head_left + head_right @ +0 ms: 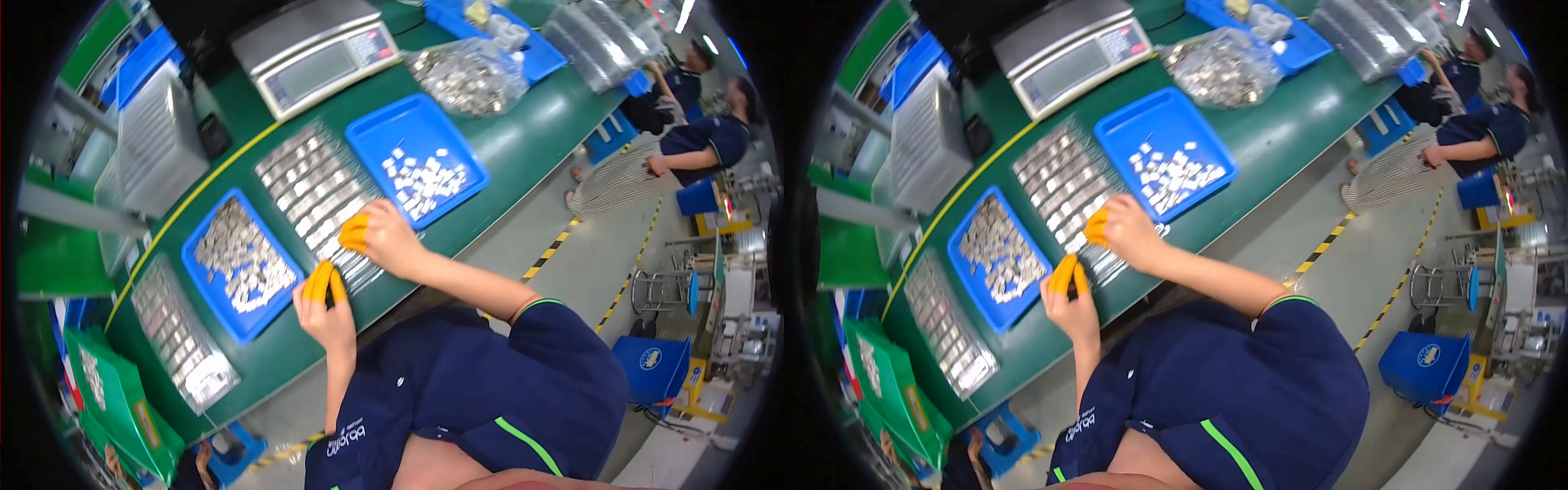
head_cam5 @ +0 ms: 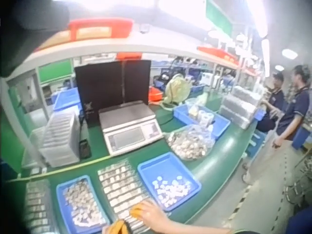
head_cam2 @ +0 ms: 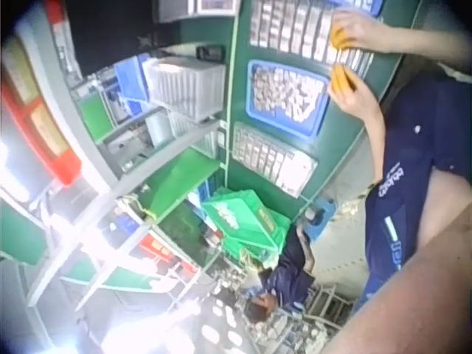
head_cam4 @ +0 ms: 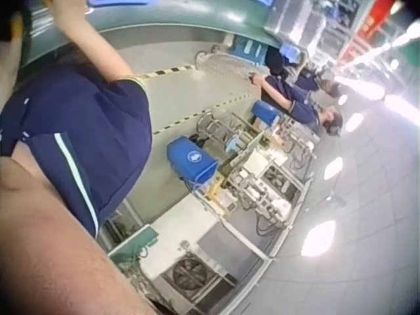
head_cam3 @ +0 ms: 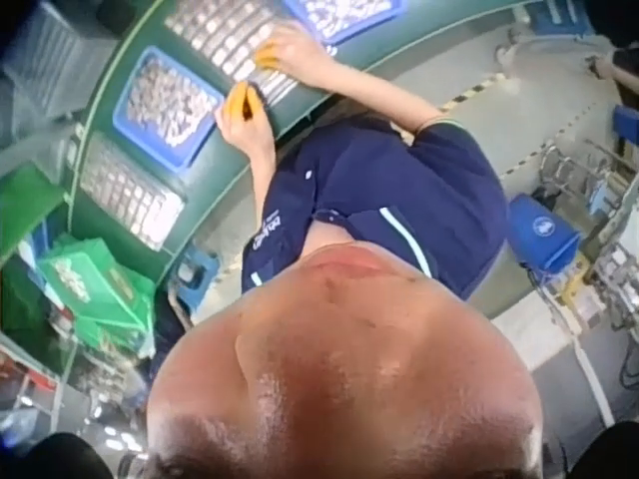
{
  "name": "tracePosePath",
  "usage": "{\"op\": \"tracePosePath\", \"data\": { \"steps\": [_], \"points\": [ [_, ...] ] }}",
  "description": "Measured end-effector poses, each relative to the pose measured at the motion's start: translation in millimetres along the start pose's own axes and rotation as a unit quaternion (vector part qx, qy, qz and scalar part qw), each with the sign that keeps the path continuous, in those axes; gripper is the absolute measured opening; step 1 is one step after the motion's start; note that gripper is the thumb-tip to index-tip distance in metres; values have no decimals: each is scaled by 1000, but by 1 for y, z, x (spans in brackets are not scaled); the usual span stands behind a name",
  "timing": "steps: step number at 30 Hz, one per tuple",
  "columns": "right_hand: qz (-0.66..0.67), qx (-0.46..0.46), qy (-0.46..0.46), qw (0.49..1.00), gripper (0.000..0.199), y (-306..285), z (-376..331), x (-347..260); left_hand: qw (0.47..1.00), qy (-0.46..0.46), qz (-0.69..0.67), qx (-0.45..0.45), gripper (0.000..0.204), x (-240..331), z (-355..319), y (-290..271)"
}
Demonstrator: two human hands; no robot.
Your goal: The person sorts small metal electronic components by hand, placing them from a blue parts bin into a clear sorting tray at an assembly station.
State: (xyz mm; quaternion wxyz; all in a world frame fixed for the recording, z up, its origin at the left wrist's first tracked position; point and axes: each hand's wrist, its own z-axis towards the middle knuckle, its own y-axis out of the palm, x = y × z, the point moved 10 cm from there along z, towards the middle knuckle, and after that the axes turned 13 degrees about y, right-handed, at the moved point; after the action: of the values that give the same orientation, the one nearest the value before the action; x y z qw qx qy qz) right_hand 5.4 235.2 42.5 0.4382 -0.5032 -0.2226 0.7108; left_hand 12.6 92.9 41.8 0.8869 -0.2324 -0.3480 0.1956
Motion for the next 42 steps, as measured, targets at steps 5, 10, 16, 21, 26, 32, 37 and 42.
{"op": "tracePosePath", "data": {
  "steps": [5,10,16,21,26,32,37,42],
  "points": [
    [51,178,76,980,28,-97,17,25,1000,-19,-16,18,21,1,-4,-6],
    [-197,330,285,878,123,-202,38,136,999,21,-4,35,21,12,-3,-10],
    [-99,238,416,872,145,-163,95,257,999,24,-14,40,20,9,-7,-8],
    [-90,215,481,845,90,-160,108,288,999,10,0,33,19,9,-8,-10],
    [26,232,417,878,28,-193,112,387,998,-40,-58,-1,18,11,-3,6],
    [157,256,433,850,29,-259,167,343,989,-125,-77,-11,18,-21,-19,2],
    [430,393,400,707,21,-347,188,352,991,-108,-81,23,18,-17,-14,2],
    [697,235,162,658,18,-423,237,416,989,-124,-78,37,17,-15,-15,-1]
  ]
}}
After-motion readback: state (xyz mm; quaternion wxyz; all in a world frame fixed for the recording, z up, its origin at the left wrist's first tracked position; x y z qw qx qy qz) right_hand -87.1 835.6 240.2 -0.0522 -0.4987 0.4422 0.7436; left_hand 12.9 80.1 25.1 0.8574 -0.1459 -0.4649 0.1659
